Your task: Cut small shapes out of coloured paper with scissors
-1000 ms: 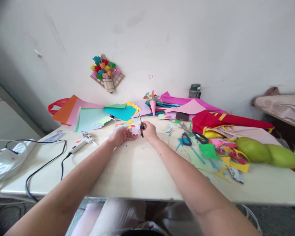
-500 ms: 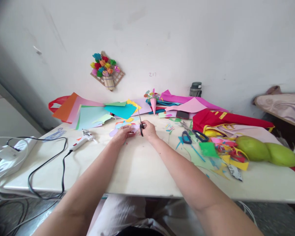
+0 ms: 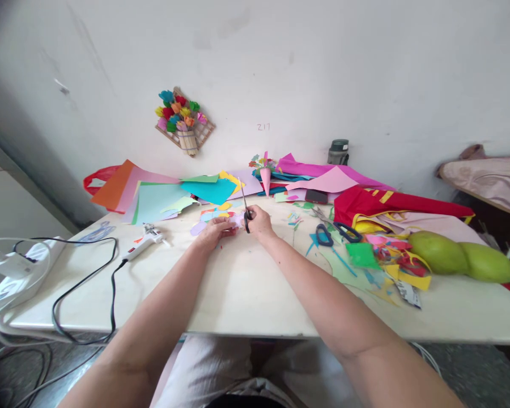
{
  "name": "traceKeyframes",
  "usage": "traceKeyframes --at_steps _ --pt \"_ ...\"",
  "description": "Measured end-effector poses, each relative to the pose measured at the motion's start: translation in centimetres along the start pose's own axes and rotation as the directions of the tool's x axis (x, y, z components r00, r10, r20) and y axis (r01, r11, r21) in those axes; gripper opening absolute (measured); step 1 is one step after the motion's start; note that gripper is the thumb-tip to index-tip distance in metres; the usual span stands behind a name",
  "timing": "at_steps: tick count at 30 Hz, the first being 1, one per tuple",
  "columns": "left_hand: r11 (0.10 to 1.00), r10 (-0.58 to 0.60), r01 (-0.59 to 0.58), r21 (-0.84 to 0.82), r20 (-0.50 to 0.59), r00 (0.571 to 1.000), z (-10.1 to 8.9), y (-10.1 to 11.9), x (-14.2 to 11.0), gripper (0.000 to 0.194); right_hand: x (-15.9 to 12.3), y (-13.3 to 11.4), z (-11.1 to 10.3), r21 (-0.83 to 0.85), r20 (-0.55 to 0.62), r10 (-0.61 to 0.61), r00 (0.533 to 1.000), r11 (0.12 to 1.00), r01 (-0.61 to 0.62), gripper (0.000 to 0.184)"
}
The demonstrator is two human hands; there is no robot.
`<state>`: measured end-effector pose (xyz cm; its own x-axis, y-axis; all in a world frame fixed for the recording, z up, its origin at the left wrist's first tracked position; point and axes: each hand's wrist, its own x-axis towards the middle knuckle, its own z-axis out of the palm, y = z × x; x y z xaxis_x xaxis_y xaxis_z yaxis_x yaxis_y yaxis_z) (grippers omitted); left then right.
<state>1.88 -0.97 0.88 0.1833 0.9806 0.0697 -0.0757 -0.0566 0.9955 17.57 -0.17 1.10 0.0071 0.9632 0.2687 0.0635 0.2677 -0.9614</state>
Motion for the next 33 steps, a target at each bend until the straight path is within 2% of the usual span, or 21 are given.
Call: traceKeyframes --at_steps 5,8,11,14,21,33 --pt "0.995 0.071 -0.074 -0.072 -0.049 0.996 -0.1 -0.3 0.0 0.03 -0.8 -1.2 0.1 0.075 0.047 0.083 0.995 0.993 -0.086 0.032" --pt "0.991 0.071 -0.082 -0.106 -0.105 0.992 -0.2 -0.2 0.1 0.036 -1.1 -1.7 -0.2 0.033 0.088 0.143 0.986 0.989 -0.147 0.033" --pt "0.986 0.062 -0.081 -0.143 -0.129 0.99 -0.3 -0.1 0.2 0.037 -1.2 -1.8 -0.7 -0.06 0.183 0.184 0.966 0.983 -0.176 0.03" --pt "0.982 0.066 -0.087 -0.168 -0.128 0.99 -0.4 -0.1 0.2 0.036 -1.0 -1.5 -1.4 -0.126 0.27 0.203 0.941 0.977 -0.175 0.032" --pt "0.976 0.071 -0.092 -0.199 -0.109 0.991 -0.7 -0.5 0.3 0.031 -0.6 -1.5 -2.5 -0.163 0.434 0.223 0.873 0.972 -0.167 0.034" --pt "0.954 0.102 -0.123 -0.274 -0.089 0.991 -0.7 -0.6 0.3 0.032 -0.7 -2.1 -3.0 -0.21 0.535 0.234 0.812 0.968 -0.14 0.03"
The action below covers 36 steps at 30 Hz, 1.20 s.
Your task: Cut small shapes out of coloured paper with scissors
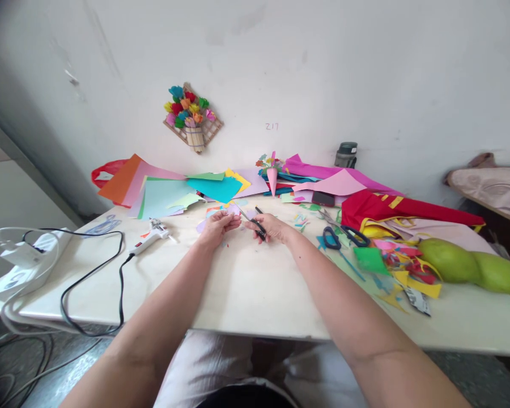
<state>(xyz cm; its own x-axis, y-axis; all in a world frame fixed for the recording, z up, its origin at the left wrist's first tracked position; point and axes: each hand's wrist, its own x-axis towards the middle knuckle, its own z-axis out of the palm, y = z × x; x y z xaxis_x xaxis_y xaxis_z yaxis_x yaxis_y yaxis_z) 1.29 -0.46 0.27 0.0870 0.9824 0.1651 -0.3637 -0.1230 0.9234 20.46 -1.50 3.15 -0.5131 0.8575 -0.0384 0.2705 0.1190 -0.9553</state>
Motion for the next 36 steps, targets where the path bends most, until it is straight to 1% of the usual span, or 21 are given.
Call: traceKeyframes --at_steps 11,20,25,36 --pt "1.0 -0.017 0.017 -0.002 0.015 1.0 -0.32 0.37 -0.18 0.028 -0.23 -0.55 0.86 -0.027 0.029 0.012 0.999 1.0 -0.012 0.03" --pt "0.999 -0.046 0.045 0.01 0.021 0.999 -0.32 0.69 -0.34 0.03 -0.11 -0.08 0.48 -0.036 0.067 -0.016 0.998 0.999 0.019 0.029" --pt "0.998 -0.061 0.061 -0.015 0.011 0.998 -0.41 0.7 -0.4 0.031 -0.17 -0.04 0.49 -0.02 0.065 -0.006 0.998 1.0 0.008 0.03" --pt "0.994 -0.099 0.1 -0.044 0.03 0.995 -0.53 0.91 -0.23 0.019 0.04 0.3 0.2 -0.011 0.07 -0.004 0.998 1.0 0.005 0.031"
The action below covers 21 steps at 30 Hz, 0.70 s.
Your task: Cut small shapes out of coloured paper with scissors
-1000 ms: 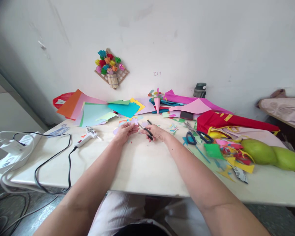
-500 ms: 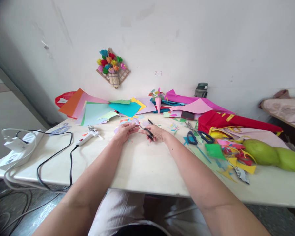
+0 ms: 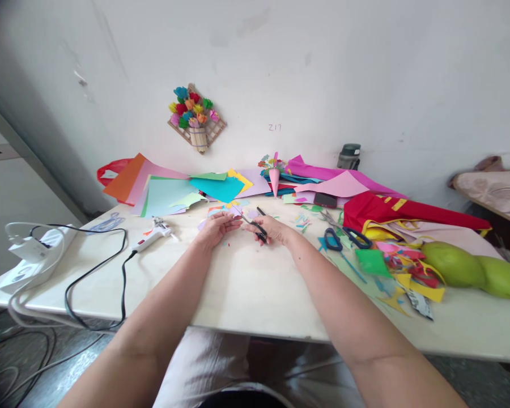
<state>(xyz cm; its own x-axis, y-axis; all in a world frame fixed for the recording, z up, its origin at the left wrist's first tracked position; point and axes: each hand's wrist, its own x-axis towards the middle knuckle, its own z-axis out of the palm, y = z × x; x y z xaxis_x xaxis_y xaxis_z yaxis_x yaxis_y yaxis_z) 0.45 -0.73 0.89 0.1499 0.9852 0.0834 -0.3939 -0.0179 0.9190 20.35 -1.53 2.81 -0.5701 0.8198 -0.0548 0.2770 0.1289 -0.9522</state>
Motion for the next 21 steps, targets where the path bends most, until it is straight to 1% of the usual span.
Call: traceKeyframes --at_steps 6,11,21 --pt "0.999 -0.024 0.024 -0.025 0.001 1.0 0.03 0.18 -0.03 0.015 -0.14 -0.13 0.0 0.003 -0.002 0.0 1.0 1.0 0.0 0.031" --pt "0.999 -0.034 0.034 -0.016 -0.005 0.999 0.08 0.21 0.0 0.015 -0.14 -0.26 0.1 -0.032 -0.002 -0.006 1.0 0.999 0.005 0.032" --pt "0.999 -0.039 0.038 -0.034 -0.012 0.999 0.18 0.28 -0.01 0.014 0.0 -0.11 -0.03 -0.027 0.003 -0.009 1.0 1.0 0.009 0.034"
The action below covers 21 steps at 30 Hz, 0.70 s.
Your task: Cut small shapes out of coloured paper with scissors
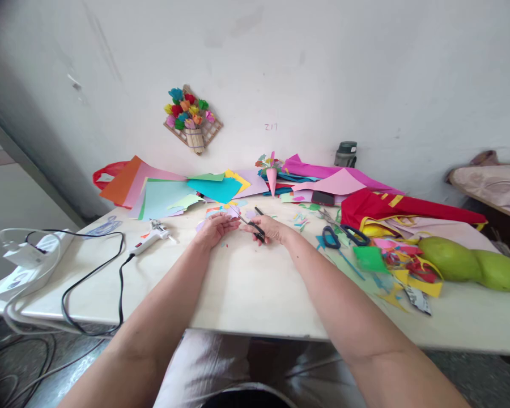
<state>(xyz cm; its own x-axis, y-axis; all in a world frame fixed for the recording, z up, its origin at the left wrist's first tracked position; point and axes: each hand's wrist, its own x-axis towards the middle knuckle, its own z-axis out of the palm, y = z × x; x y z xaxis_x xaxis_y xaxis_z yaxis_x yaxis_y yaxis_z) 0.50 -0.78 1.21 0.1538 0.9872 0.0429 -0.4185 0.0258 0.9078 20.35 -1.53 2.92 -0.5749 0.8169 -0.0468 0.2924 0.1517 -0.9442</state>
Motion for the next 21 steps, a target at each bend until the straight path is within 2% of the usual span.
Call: traceKeyframes --at_steps 8,21 --pt "1.0 0.024 -0.025 0.015 0.016 1.0 -0.13 -0.16 0.14 0.015 -0.26 -0.64 0.19 0.015 0.011 0.038 0.999 0.999 -0.039 0.032" --pt "0.999 0.051 -0.051 0.009 0.017 0.999 -0.36 -0.34 0.17 0.02 -0.04 -0.16 0.15 0.019 0.019 0.024 1.0 1.0 -0.025 0.03"
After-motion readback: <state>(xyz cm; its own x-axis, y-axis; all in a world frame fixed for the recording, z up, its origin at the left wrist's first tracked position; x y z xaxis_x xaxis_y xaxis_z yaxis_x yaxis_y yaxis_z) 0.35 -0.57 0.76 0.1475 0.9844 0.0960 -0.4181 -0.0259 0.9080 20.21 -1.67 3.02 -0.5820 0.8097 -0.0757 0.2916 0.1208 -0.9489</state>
